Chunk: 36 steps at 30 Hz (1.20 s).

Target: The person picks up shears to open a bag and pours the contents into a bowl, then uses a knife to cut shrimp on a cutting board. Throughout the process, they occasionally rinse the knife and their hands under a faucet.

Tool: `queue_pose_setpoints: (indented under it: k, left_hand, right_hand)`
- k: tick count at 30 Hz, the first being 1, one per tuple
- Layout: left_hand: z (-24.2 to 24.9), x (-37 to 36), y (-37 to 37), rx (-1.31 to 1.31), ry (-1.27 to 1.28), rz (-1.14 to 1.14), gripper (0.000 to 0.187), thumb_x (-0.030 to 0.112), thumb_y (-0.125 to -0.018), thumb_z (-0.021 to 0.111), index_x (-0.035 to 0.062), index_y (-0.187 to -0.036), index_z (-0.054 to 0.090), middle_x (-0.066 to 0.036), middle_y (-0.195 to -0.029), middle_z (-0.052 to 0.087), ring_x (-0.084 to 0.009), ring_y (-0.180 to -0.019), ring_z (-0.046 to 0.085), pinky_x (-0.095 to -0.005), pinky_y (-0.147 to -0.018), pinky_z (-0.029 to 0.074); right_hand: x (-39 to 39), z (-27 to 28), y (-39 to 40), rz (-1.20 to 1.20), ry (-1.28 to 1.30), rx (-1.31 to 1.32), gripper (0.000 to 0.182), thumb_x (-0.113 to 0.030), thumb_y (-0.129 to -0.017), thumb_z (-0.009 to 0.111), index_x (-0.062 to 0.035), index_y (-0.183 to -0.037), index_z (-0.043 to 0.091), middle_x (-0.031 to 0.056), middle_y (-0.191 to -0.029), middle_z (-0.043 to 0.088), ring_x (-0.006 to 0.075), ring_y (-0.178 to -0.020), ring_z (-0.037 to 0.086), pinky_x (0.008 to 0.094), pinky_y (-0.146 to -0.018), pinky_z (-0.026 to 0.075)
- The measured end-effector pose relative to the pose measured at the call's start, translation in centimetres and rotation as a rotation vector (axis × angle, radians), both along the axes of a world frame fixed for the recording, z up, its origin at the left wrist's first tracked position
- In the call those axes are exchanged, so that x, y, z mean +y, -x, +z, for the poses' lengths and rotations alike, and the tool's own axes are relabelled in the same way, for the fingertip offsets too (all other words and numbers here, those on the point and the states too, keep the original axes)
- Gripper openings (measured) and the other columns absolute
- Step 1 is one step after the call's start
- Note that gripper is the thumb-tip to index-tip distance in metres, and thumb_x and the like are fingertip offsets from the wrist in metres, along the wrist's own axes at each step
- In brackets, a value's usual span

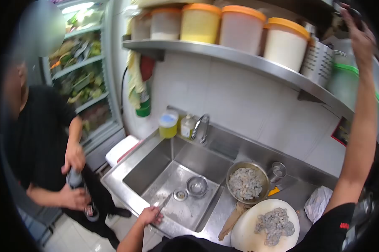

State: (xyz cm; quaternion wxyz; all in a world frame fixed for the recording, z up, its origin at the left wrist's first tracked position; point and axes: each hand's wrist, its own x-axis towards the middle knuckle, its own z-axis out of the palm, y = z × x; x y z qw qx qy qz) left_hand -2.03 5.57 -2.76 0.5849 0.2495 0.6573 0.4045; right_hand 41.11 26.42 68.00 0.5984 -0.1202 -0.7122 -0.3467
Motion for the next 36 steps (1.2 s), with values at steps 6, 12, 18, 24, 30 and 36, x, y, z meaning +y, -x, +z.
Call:
queue_pose_setpoints:
  k: [6, 12, 18, 24, 30, 36]
  left_hand:
    - [0.4, -0.2, -0.9, 0.184, 0.015, 0.004, 0.036, 0.026, -0.097, 0.049, -0.0013, -0.119, 0.057, -0.01, -0.087, 0.068, -0.0172, -0.063, 0.064, -0.0316, -0.055, 0.055]
    - [1.2, -0.8, -1.9, 0.282, -0.033, 0.036, 0.035, 0.025, -0.095, 0.051, 0.0006, -0.118, 0.059, -0.009, -0.085, 0.067, -0.0163, -0.064, 0.064, -0.0307, -0.057, 0.056]
    - [0.3, -1.0, -1.9, 0.274, -0.097, 0.022, 0.031, 0.027, -0.095, 0.05, 0.0018, -0.11, 0.062, -0.008, -0.081, 0.067, -0.0158, -0.061, 0.064, -0.031, -0.056, 0.055]
    - [1.8, -2.0, -1.8, 0.511, -0.133, -0.142, 0.028, 0.027, -0.092, 0.052, 0.0024, -0.095, 0.064, -0.008, -0.067, 0.064, -0.0175, -0.058, 0.065, -0.0326, -0.059, 0.052]
    - [4.0, -1.8, -1.1, 0.397, -0.133, -0.213, 0.022, 0.017, -0.091, 0.051, -0.0021, -0.09, 0.061, -0.009, -0.068, 0.062, -0.0184, -0.057, 0.062, -0.0328, -0.052, 0.05]
    - [0.3, -0.2, 1.8, -0.134, -0.082, -0.281, 0.022, 0.018, -0.095, 0.052, -0.0012, -0.106, 0.05, -0.009, -0.075, 0.06, -0.0166, -0.054, 0.058, -0.0282, -0.048, 0.05]
  right_hand:
    - [-9.4, -8.6, 5.6, 0.326, -0.005, -0.149, 0.032, -0.024, -0.088, 0.07, 0.0058, -0.099, 0.065, 0.0165, -0.093, 0.068, 0.0212, -0.079, 0.067, 0.0295, -0.071, 0.058]
    - [-12.7, -20.7, 9.7, 0.467, 0.296, -0.686, 0.033, -0.023, -0.08, 0.074, -0.0018, -0.103, 0.066, 0.0099, -0.089, 0.067, 0.0223, -0.079, 0.063, 0.0324, -0.071, 0.051]
    - [-15.9, -32.8, 19.9, 0.775, 0.461, -0.914, 0.034, -0.006, -0.066, 0.07, -0.0053, -0.1, 0.068, 0.0051, -0.09, 0.064, 0.0196, -0.069, 0.059, 0.0319, -0.066, 0.047]
    - [-16.7, -39.3, 25.3, 0.986, 0.96, -0.814, 0.027, -0.013, -0.077, 0.076, -0.0026, -0.101, 0.066, 0.0098, -0.089, 0.064, 0.0269, -0.073, 0.062, 0.0345, -0.064, 0.048]
    - [-16.3, -38.9, 19.8, 0.711, 1.306, -0.93, 0.028, -0.026, -0.088, 0.067, 0.0015, -0.091, 0.065, 0.0177, -0.081, 0.062, 0.0357, -0.074, 0.061, 0.0431, -0.065, 0.048]
    - [-20.9, -41.8, 11.9, 0.381, 1.718, -0.473, 0.038, -0.033, -0.088, 0.065, 0.0028, -0.077, 0.059, 0.017, -0.063, 0.06, 0.0347, -0.058, 0.057, 0.0426, -0.06, 0.046]
